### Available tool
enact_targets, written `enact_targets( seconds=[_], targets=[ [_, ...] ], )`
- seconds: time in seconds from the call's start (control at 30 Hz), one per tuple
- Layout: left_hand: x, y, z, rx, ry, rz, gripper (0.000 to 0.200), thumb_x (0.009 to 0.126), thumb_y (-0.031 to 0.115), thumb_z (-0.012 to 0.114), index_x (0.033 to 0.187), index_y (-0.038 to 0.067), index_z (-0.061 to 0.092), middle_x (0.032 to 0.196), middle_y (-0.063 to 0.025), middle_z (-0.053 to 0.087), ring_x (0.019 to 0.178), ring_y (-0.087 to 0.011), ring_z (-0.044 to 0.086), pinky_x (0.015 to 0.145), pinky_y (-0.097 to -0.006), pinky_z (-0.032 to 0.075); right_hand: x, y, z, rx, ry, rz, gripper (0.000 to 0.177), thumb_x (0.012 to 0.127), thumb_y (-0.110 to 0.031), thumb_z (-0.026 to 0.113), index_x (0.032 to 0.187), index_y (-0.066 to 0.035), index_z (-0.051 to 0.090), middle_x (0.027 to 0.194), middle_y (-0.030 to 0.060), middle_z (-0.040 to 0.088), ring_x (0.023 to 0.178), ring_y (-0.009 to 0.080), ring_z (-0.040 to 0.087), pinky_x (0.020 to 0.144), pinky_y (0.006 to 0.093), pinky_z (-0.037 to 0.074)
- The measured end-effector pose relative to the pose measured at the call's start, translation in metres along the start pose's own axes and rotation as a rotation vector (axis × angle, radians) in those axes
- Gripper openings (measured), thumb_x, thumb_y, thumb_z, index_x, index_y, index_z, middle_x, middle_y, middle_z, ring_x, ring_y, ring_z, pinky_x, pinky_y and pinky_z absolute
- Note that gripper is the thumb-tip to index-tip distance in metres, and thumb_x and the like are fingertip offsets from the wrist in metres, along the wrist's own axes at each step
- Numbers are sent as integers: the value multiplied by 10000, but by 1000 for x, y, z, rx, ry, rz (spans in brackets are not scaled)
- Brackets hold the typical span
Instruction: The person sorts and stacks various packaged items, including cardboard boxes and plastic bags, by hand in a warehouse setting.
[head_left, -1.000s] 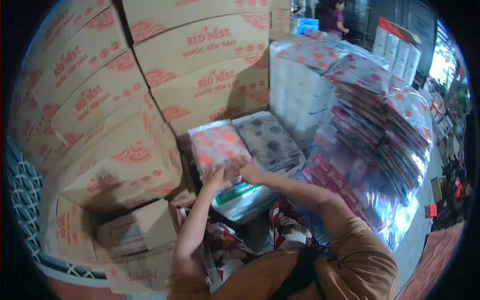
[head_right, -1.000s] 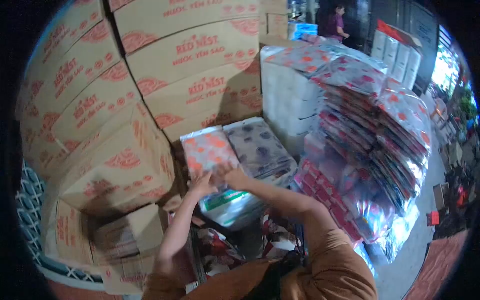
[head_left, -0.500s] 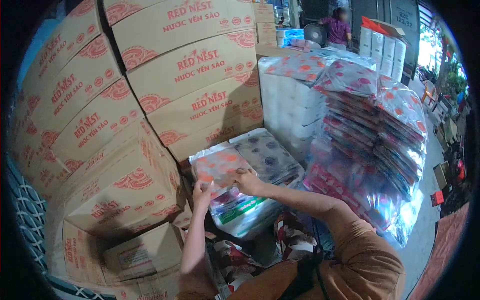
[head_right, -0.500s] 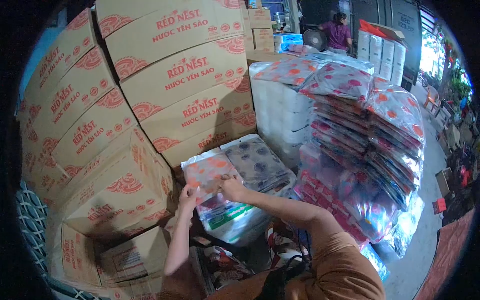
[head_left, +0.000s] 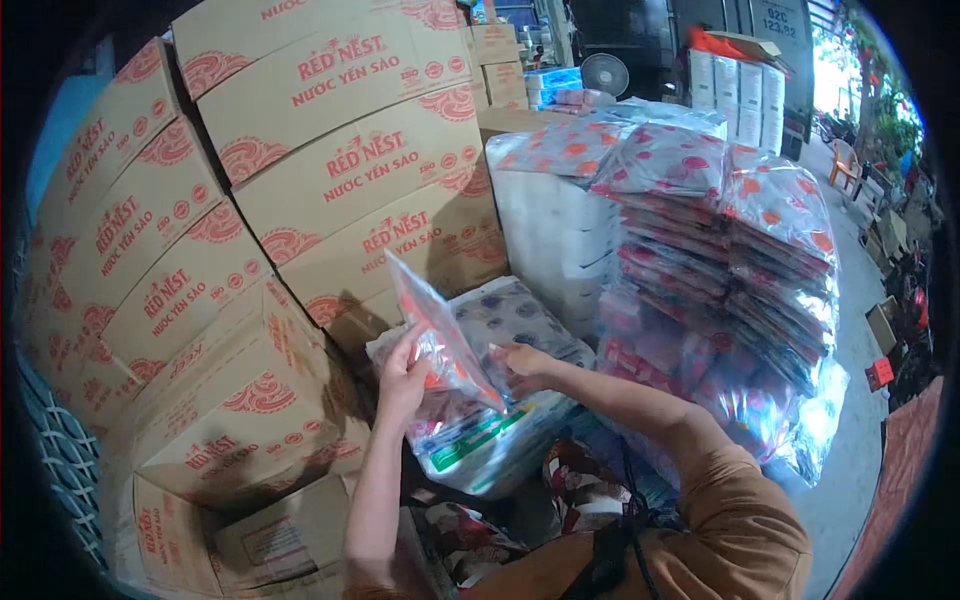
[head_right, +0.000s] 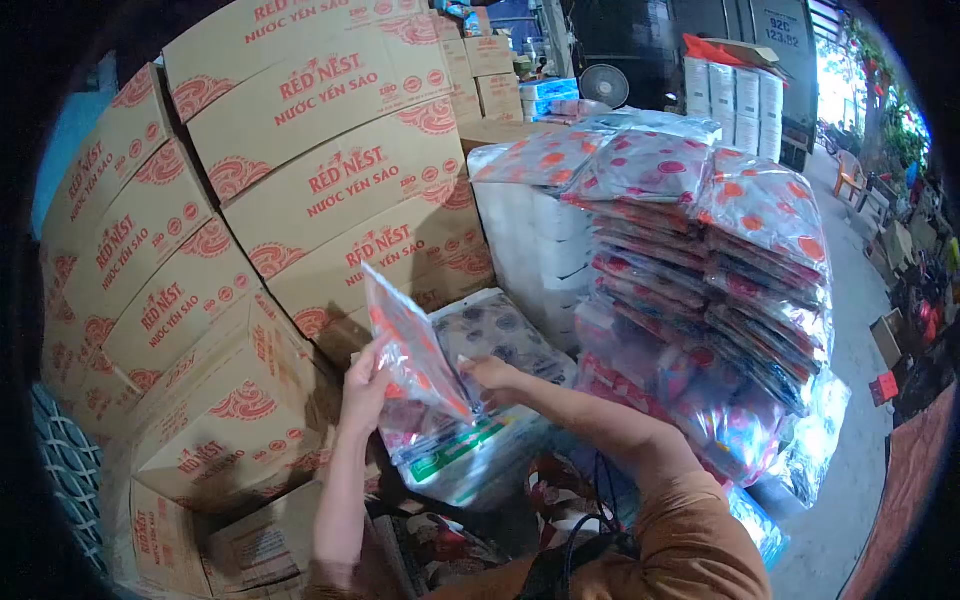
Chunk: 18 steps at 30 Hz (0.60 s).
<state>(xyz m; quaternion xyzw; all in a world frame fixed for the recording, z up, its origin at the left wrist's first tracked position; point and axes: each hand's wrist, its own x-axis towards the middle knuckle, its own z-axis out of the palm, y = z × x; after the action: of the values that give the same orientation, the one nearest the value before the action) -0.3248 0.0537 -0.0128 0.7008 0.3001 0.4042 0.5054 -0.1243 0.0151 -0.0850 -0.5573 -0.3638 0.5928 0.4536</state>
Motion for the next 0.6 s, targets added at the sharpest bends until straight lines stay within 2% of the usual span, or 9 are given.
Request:
enact_targets(
  seconds=[0.03,0.1,0.23,0.27,0.3,0.37,0.47,0.53,0.6],
  targets=[
    [7,7,2,-42,-25,60,450,754,-44,415,1202,-4,406,1164,-70,461,1047,-132,441,892,-233,332,-3,-7,-1,106,-24,133,332,852,-274,489,1074,-27,483,924,83,570,779,184,558,713,330,465],
    [22,27,7,-93,-56,177,439,770,-19,423,1208,0,390,1164,-67,457,1055,-118,427,908,-246,318,19,-2,-7,474,-400,-25,339,863,-234,466,1141,-44,431,896,72,572,752,176,564,686,328,476],
    [52,89,21,-269,-89,372,414,809,54,466,1212,17,376,1112,-65,484,1005,-125,463,876,-261,358,-46,-101,-15,227,-7,-382,363,847,-94,469,1196,-36,387,927,80,579,788,138,565,706,304,477],
    [60,106,24,-305,-89,371,419,810,55,468,1216,19,370,1094,-64,492,975,-121,481,852,-254,378,-52,-121,-20,107,142,-573,381,835,-77,482,1201,-33,386,932,82,581,809,142,560,726,303,465],
    [74,119,28,-333,-137,432,489,771,42,504,1232,12,344,1203,-87,425,1105,-163,416,950,-310,318,-41,-137,-35,-13,301,-832,390,821,-68,498,1196,-32,396,930,86,585,820,151,559,732,303,455],
    [107,139,44,-276,-100,548,432,807,68,486,1218,18,363,1063,-70,508,902,-115,514,790,-244,418,-11,-168,-71,-291,740,-1363,399,793,-62,533,1176,-30,428,919,95,596,831,171,559,730,303,440],
    [168,153,65,-54,6,668,389,814,72,486,1187,11,396,1048,-67,513,886,-116,521,777,-255,429,-37,-225,-115,-483,908,-1191,368,746,-54,554,1107,-17,492,914,146,604,876,217,569,744,316,436],
    [209,148,79,91,145,536,479,791,124,532,1224,5,366,1106,-103,501,990,-131,486,865,-272,374,-33,-251,-147,-530,1010,-1152,344,740,-71,556,1075,-5,513,906,159,603,876,235,574,754,319,437],
    [216,146,107,35,122,328,469,786,134,542,1219,28,394,1052,-106,534,901,-146,518,814,-274,393,-15,-264,-179,-549,1249,-1053,310,722,-118,561,1010,-4,548,903,176,597,865,288,574,736,351,447]
  ],
)
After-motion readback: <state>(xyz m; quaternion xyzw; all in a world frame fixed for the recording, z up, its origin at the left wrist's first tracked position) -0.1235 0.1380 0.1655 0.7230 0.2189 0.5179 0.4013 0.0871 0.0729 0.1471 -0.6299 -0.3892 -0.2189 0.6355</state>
